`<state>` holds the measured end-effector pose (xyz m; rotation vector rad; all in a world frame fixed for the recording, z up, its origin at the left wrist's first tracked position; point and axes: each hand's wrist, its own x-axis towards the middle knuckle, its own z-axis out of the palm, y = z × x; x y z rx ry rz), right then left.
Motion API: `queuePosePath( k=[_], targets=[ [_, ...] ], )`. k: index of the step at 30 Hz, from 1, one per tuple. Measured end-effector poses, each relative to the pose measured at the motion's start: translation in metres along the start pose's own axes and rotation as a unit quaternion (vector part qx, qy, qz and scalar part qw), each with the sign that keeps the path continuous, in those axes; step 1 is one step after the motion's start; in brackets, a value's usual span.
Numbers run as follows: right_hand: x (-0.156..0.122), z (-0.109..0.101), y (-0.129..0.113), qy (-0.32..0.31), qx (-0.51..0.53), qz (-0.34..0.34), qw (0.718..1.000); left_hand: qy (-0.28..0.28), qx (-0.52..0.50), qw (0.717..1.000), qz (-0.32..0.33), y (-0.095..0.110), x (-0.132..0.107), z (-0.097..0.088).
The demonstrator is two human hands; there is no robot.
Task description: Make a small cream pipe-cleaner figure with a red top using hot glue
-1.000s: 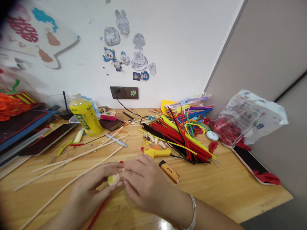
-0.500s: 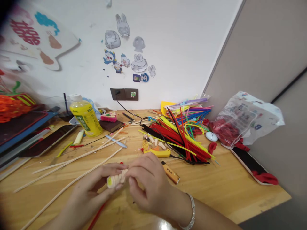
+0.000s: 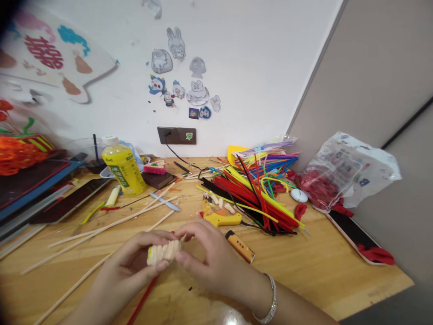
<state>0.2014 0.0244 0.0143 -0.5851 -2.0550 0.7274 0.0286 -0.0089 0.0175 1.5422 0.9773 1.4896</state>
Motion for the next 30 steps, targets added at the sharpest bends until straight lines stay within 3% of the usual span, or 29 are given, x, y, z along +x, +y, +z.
queuePosePath(
  k=[3,6,13,20,30],
  targets=[
    [-0.003,0.005,0.002,-0.036,0.026,0.032,0.999,0.008,-0.002,1.0,-0.001,0.001,0.0,0.0],
    [-0.004,0.009,0.005,-0.02,0.051,0.047,0.997,0.007,0.019,1.0,0.01,0.003,0.0,-0.001],
    [-0.002,0.01,0.0,0.029,0.054,-0.001,0.998,-0.001,0.139,0.989,0.051,0.002,0.0,-0.007],
    [-0.003,0.014,0.002,0.059,0.078,0.021,0.995,-0.014,0.182,0.98,0.08,0.004,0.001,-0.009],
    [-0.004,0.012,0.002,0.044,0.098,0.056,0.993,-0.006,0.244,0.962,0.123,0.003,-0.002,-0.009]
  ],
)
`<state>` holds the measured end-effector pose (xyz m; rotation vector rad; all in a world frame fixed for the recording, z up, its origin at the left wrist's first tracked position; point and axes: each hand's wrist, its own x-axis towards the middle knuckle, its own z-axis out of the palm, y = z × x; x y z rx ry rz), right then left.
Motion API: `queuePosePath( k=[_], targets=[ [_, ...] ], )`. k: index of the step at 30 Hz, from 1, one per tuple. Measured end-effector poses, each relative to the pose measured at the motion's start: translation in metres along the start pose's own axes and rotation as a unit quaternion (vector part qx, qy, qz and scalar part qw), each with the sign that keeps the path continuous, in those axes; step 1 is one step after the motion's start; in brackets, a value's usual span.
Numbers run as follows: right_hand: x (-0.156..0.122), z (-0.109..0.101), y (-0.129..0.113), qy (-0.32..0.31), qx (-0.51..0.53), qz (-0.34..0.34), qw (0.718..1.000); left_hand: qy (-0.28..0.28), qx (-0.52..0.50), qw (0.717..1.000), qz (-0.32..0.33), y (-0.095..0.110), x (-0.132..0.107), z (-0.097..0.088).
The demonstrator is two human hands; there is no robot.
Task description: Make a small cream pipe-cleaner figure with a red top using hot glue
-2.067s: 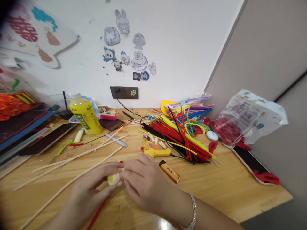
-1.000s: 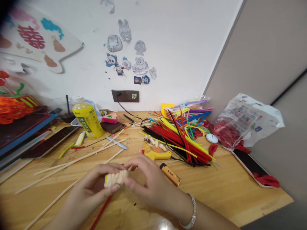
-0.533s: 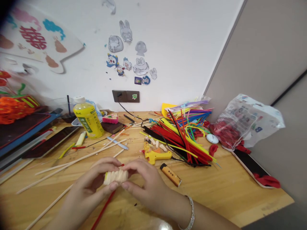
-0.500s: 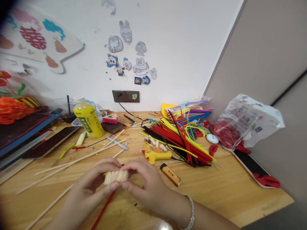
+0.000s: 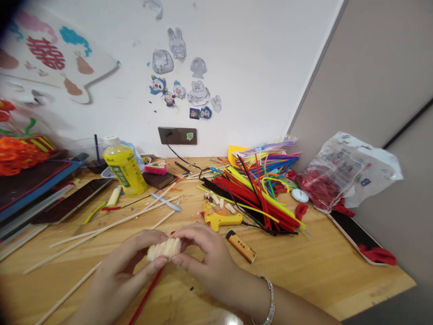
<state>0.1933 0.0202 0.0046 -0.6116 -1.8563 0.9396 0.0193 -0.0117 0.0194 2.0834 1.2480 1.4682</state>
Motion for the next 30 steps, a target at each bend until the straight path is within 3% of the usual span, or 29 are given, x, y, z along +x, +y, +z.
queuePosePath(
  k=[15,30],
  targets=[
    [-0.0007,0.0004,-0.0007,0.0,0.023,-0.003,1.0,-0.005,-0.003,1.0,0.002,-0.005,-0.007,-0.0002],
    [-0.0019,0.0014,-0.0037,-0.003,0.006,-0.006,1.0,-0.013,0.028,0.998,0.06,0.0022,0.0009,-0.0039]
  ],
)
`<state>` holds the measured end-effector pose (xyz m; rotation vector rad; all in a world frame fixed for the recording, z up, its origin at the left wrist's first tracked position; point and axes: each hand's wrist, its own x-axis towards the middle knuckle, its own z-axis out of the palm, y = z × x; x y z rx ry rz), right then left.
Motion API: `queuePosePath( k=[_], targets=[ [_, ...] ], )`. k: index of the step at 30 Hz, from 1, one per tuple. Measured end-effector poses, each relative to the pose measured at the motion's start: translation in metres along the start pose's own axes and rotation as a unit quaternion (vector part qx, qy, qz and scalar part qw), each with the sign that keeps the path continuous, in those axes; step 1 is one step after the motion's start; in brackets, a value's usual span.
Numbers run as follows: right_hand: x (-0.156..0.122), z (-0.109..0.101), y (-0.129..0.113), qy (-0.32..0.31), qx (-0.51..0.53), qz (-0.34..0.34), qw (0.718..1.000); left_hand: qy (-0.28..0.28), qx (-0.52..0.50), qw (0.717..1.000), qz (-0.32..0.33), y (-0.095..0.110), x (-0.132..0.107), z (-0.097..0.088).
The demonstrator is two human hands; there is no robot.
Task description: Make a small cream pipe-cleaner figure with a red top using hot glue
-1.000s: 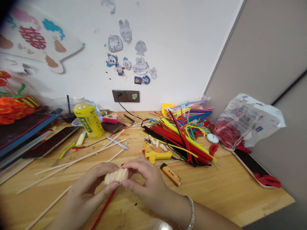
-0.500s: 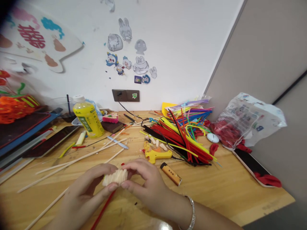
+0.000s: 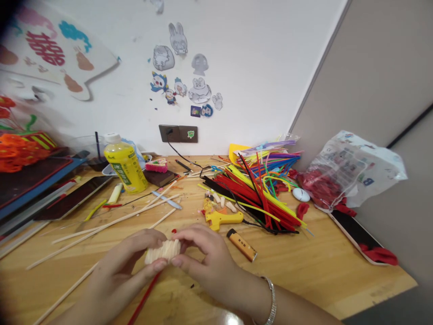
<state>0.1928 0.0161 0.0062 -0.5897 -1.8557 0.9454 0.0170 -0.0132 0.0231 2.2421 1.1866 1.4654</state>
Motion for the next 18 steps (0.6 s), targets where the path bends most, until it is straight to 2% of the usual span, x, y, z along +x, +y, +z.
queuePosePath(
  k=[4,11,15,18],
  targets=[
    [0.0011,-0.0008,0.0007,-0.001,-0.009,-0.012,1.0,-0.009,0.013,1.0,0.024,0.0022,0.0026,-0.0009],
    [0.0019,-0.0007,-0.0002,-0.005,-0.028,-0.018,0.999,-0.029,0.008,0.999,0.02,0.0026,0.0037,-0.001],
    [0.0027,-0.0016,-0.0023,-0.009,-0.031,-0.013,0.999,-0.035,-0.012,0.999,-0.007,-0.0003,0.0002,-0.0004],
    [0.0028,-0.0024,-0.0032,-0.01,-0.04,-0.009,0.999,-0.002,-0.037,0.998,-0.049,-0.0043,-0.004,0.0029]
  ],
)
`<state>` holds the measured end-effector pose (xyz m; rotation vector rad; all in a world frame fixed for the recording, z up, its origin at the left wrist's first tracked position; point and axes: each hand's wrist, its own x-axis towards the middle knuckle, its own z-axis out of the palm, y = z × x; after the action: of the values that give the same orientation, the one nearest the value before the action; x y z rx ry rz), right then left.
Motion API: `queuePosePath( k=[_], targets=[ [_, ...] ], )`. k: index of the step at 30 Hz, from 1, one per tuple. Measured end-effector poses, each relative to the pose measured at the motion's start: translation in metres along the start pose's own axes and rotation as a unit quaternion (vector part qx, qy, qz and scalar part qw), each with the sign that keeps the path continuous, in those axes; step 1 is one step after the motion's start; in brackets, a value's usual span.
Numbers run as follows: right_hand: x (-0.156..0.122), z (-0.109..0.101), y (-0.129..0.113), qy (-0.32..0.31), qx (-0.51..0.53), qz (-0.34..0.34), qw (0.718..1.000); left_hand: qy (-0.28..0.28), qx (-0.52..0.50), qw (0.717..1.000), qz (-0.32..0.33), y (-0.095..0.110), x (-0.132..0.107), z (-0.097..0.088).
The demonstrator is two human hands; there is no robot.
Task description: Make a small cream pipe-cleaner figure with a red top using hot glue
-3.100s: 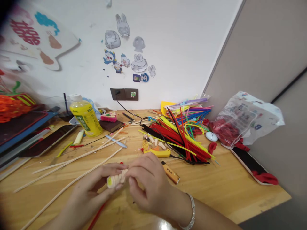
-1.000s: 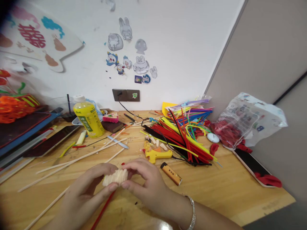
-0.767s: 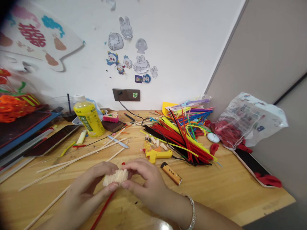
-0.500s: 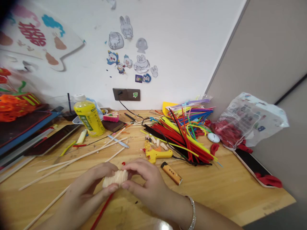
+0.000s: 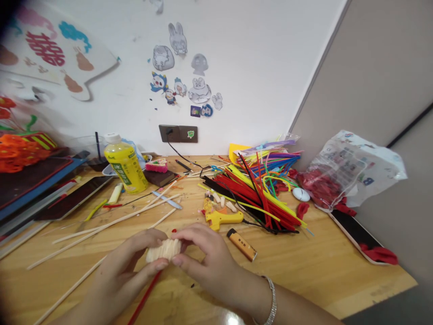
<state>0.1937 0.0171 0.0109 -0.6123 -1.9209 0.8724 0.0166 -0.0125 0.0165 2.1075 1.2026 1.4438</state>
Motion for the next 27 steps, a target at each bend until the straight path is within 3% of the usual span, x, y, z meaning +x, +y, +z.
queuePosePath(
  k=[6,9,12,15,20,27],
  targets=[
    [0.0,0.0,0.001,0.01,-0.01,-0.02,1.0,0.065,-0.113,0.99,-0.052,-0.005,-0.008,0.008],
    [0.0,0.0,0.003,0.012,-0.024,-0.045,0.999,0.037,-0.213,0.972,-0.096,-0.002,-0.006,0.007],
    [0.0,-0.001,0.006,0.004,-0.052,-0.064,0.997,-0.022,-0.307,0.934,-0.18,0.001,0.001,0.005],
    [0.0,-0.002,0.009,-0.01,-0.07,-0.077,0.995,-0.062,-0.335,0.905,-0.255,0.002,0.005,0.008],
    [0.001,-0.004,0.009,-0.04,-0.068,-0.065,0.995,-0.004,-0.241,0.938,-0.249,0.002,0.003,0.013],
    [0.004,-0.002,0.007,-0.025,0.017,-0.011,0.999,-0.004,-0.11,0.975,-0.193,-0.001,0.0,0.013]
  ],
)
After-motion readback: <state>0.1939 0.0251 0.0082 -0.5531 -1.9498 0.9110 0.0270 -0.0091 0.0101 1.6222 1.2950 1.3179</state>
